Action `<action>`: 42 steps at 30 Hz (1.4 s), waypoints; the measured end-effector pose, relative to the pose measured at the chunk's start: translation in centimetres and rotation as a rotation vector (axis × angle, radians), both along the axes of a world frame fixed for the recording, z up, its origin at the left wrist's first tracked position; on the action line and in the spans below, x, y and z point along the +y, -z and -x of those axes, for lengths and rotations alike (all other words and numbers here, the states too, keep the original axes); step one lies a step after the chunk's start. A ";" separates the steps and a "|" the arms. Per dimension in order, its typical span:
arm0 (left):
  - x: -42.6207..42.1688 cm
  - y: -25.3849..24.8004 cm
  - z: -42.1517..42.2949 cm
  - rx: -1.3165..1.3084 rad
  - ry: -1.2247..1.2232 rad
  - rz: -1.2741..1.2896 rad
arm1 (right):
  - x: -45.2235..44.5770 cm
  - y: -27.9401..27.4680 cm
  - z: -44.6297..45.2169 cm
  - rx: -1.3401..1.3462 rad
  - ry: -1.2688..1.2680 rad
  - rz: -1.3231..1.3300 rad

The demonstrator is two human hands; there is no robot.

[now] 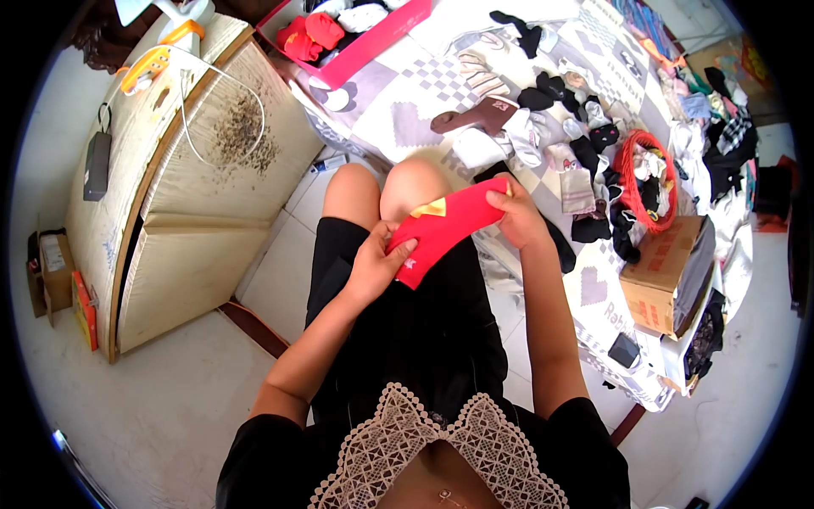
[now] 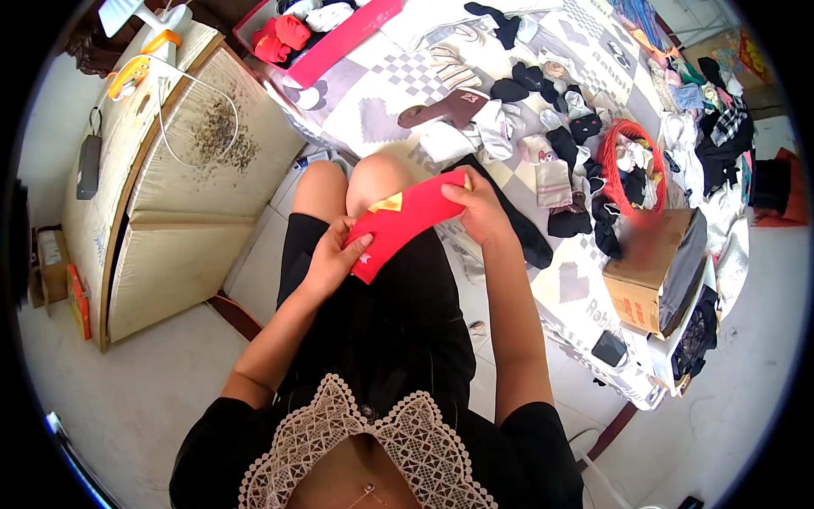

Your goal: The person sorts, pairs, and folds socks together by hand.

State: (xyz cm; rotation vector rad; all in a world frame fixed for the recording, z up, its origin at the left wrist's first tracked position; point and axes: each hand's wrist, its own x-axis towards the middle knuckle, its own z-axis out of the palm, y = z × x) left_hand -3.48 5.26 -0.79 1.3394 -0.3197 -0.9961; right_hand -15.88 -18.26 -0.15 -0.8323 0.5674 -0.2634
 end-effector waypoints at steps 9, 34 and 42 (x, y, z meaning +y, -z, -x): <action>-2.1 -1.9 -3.1 -0.323 0.232 -0.418 | -1.1 -5.4 -2.1 -0.156 0.232 0.259; -6.4 -2.4 -9.0 0.757 0.018 0.415 | 10.8 -4.5 3.2 -0.156 -0.413 1.869; -5.7 4.2 -6.7 -0.582 -0.095 -0.404 | 12.3 -2.9 3.4 0.045 -0.412 1.736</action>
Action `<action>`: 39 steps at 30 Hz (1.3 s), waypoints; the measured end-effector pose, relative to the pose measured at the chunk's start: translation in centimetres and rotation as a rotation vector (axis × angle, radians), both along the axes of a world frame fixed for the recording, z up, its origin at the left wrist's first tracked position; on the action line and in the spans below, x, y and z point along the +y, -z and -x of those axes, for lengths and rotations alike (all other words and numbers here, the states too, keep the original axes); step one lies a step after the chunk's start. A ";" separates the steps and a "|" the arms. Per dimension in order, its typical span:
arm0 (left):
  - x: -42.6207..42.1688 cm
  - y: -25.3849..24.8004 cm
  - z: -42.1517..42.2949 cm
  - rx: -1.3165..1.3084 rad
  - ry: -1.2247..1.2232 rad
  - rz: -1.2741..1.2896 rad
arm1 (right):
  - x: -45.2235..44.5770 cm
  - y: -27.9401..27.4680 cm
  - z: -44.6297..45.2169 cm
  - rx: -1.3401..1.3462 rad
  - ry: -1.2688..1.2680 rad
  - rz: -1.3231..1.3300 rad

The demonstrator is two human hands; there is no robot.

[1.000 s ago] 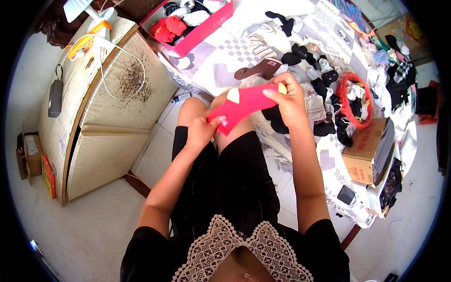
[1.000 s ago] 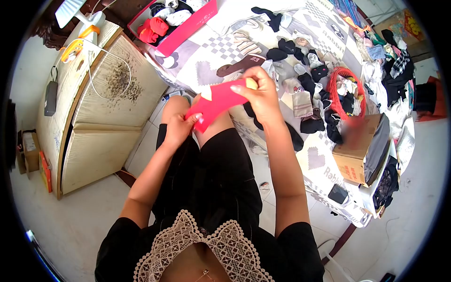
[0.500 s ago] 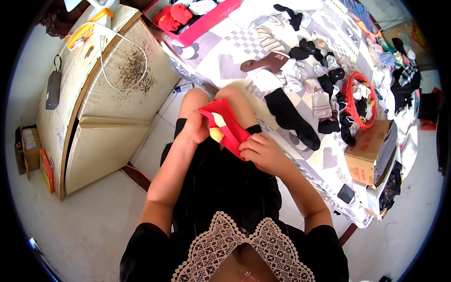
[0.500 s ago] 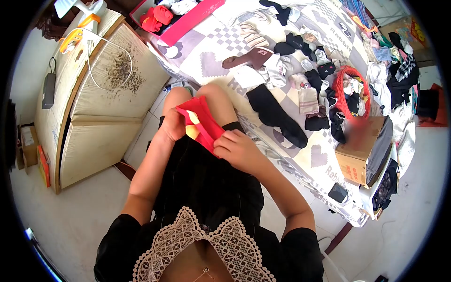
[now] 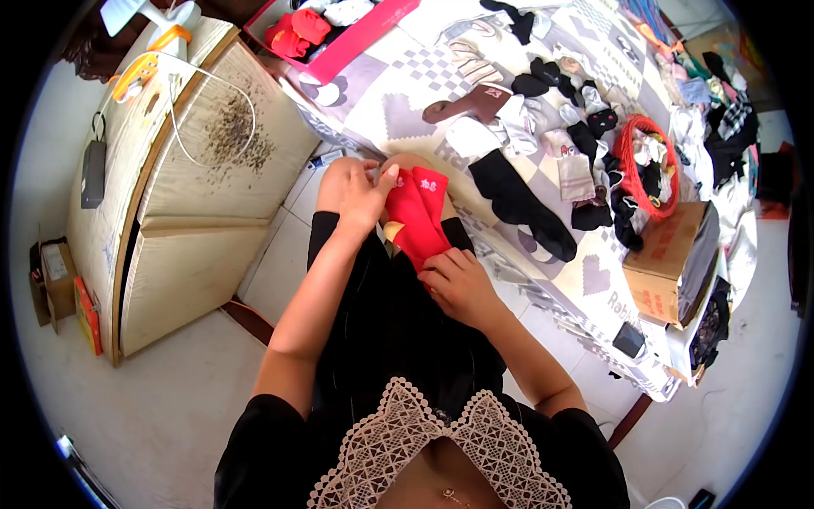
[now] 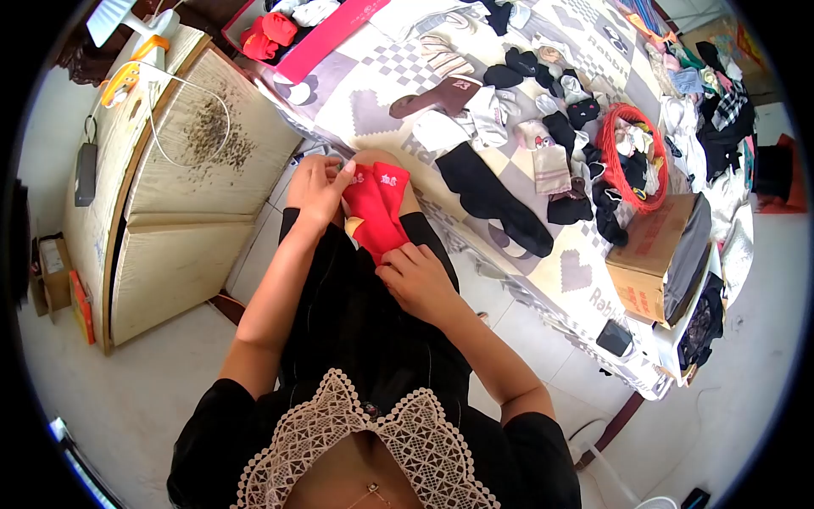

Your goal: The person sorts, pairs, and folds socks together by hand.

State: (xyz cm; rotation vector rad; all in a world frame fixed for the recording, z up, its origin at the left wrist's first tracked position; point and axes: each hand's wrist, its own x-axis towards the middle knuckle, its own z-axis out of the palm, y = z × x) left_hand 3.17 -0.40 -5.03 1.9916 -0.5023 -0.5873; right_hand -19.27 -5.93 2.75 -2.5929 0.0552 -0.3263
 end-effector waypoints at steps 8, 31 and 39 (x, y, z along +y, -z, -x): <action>0.6 -2.9 0.0 0.320 0.298 0.067 | 0.0 0.2 0.0 -0.020 0.004 -0.087; -7.5 -3.0 -1.6 -0.025 0.473 -0.172 | 0.8 1.4 0.6 -0.039 0.008 -0.132; -9.5 -2.4 -0.5 -0.019 0.005 -0.195 | 0.9 1.8 0.4 -0.035 -0.029 -0.112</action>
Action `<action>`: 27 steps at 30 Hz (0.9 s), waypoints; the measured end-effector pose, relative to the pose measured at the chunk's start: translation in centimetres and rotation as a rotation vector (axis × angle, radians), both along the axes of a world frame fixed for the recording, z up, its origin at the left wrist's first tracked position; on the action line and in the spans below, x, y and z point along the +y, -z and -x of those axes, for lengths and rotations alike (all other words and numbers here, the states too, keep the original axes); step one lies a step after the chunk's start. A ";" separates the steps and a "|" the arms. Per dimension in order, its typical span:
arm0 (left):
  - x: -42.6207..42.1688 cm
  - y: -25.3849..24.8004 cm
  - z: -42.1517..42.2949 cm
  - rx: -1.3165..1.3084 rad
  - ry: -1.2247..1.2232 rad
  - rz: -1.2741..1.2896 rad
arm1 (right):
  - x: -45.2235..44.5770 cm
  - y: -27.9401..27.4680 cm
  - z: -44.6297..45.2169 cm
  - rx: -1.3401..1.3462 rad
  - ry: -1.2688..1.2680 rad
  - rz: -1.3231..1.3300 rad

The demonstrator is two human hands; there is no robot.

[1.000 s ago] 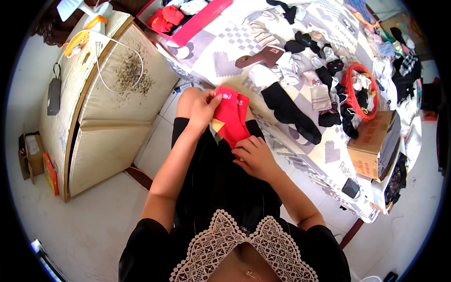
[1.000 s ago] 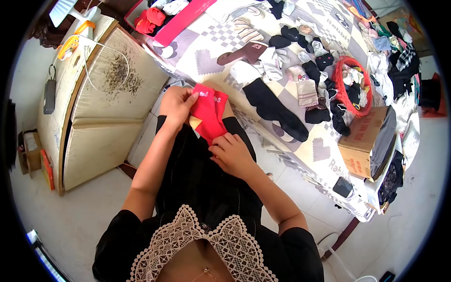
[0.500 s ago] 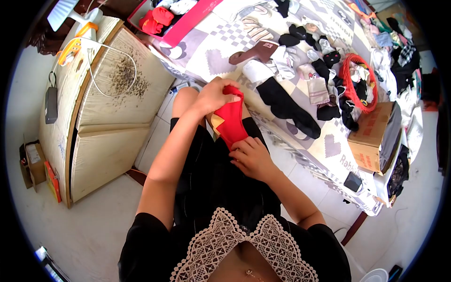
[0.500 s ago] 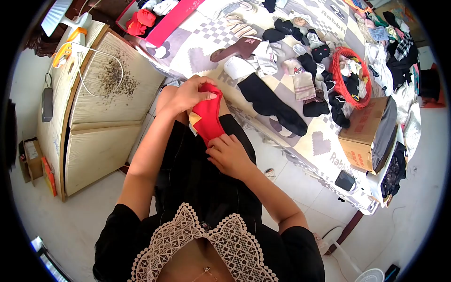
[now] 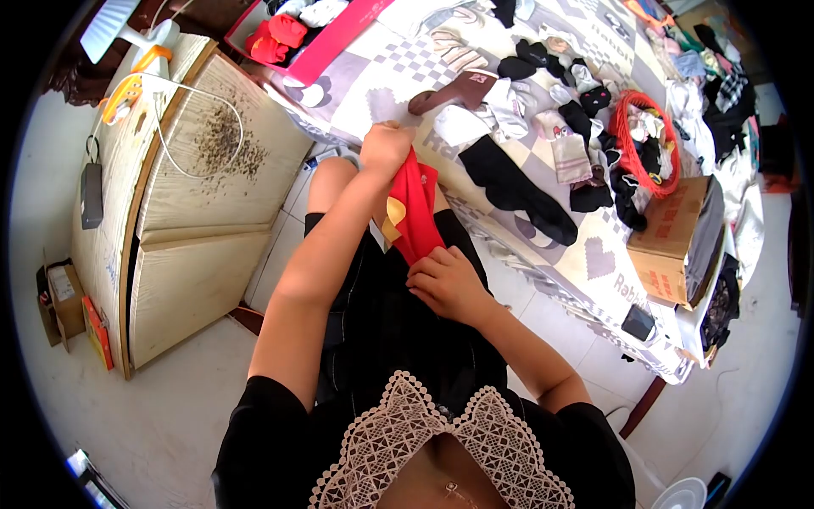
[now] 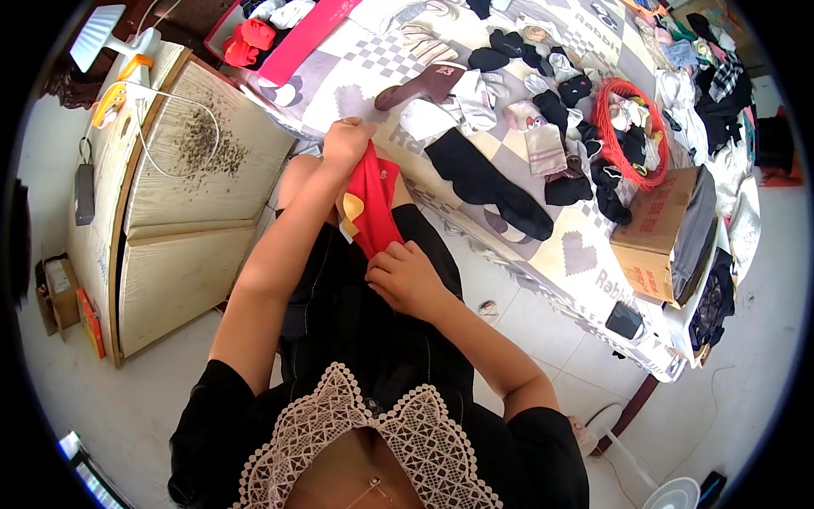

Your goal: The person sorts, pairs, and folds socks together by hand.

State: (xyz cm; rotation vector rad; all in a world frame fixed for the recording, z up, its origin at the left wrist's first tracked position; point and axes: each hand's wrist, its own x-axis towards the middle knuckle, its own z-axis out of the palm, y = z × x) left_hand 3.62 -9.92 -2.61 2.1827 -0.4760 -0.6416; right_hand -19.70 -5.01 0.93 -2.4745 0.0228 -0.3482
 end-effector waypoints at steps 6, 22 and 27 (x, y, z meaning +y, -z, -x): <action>0.6 0.5 0.7 0.028 0.384 0.371 | 0.0 -0.8 0.3 -0.064 0.072 -0.124; 15.4 -4.4 8.1 -0.374 0.870 0.391 | -3.2 -1.3 2.8 -0.052 0.228 -0.291; 15.9 -4.2 8.6 -0.449 0.853 0.459 | -3.2 -2.0 2.7 -0.005 0.158 -0.269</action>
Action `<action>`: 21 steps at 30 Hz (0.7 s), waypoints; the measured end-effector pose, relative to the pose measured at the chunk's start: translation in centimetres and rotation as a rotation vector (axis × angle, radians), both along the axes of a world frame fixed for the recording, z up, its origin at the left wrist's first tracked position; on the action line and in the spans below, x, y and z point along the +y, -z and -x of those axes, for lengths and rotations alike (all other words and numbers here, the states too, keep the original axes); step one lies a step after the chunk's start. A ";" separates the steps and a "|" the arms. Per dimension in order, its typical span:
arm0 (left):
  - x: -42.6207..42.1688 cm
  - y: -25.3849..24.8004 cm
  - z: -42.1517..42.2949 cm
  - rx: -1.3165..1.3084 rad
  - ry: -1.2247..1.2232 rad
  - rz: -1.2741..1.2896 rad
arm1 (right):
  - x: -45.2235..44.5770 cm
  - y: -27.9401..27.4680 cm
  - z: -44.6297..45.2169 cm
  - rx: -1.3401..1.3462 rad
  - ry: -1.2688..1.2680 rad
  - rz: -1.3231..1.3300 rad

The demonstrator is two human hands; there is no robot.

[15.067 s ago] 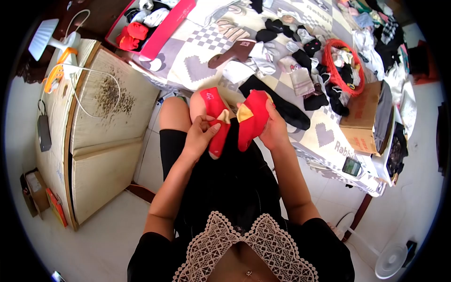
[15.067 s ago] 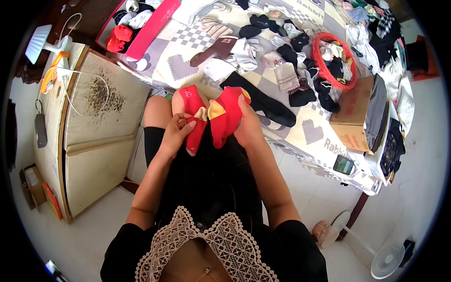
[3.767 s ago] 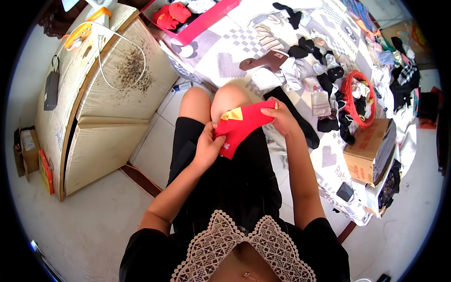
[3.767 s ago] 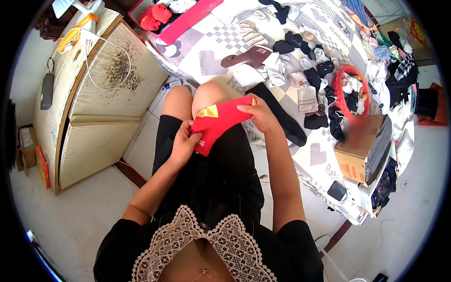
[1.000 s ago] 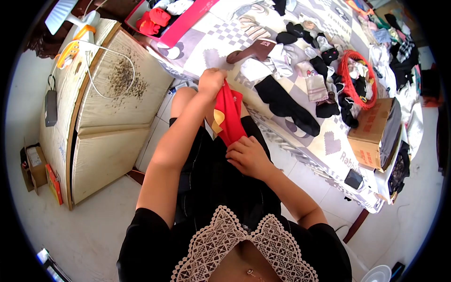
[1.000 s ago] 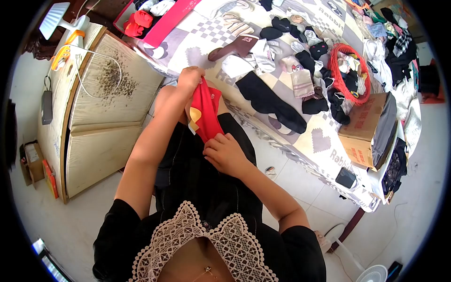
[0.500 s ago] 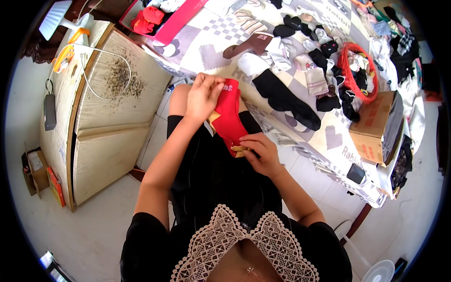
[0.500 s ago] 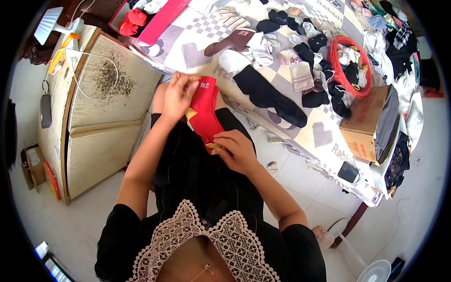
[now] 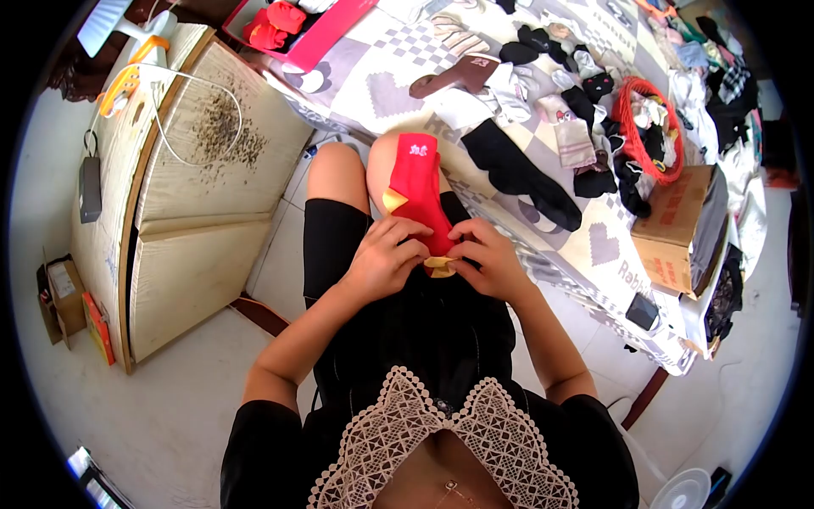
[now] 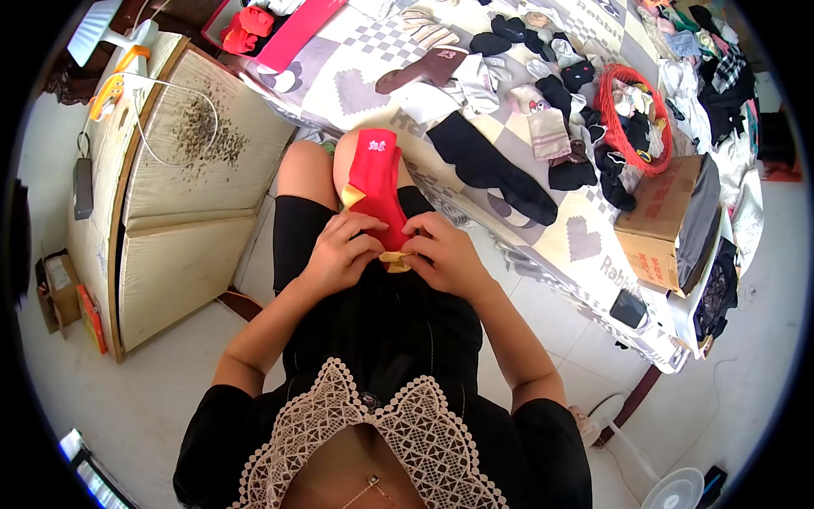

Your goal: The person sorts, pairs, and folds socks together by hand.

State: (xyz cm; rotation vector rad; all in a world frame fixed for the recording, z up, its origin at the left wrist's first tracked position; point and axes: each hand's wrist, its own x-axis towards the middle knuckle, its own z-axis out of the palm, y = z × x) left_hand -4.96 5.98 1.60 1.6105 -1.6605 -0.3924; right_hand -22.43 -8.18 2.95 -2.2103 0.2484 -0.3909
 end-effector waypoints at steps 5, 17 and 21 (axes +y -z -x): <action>0.5 1.0 0.3 0.090 0.008 0.000 | 0.3 0.0 0.4 0.007 -0.014 -0.021; 1.1 -0.7 1.5 -0.033 0.034 -0.203 | -1.0 1.0 1.2 0.125 -0.052 -0.060; 0.8 -1.0 2.2 -0.038 -0.076 -0.215 | -0.6 1.6 0.1 0.008 0.005 -0.149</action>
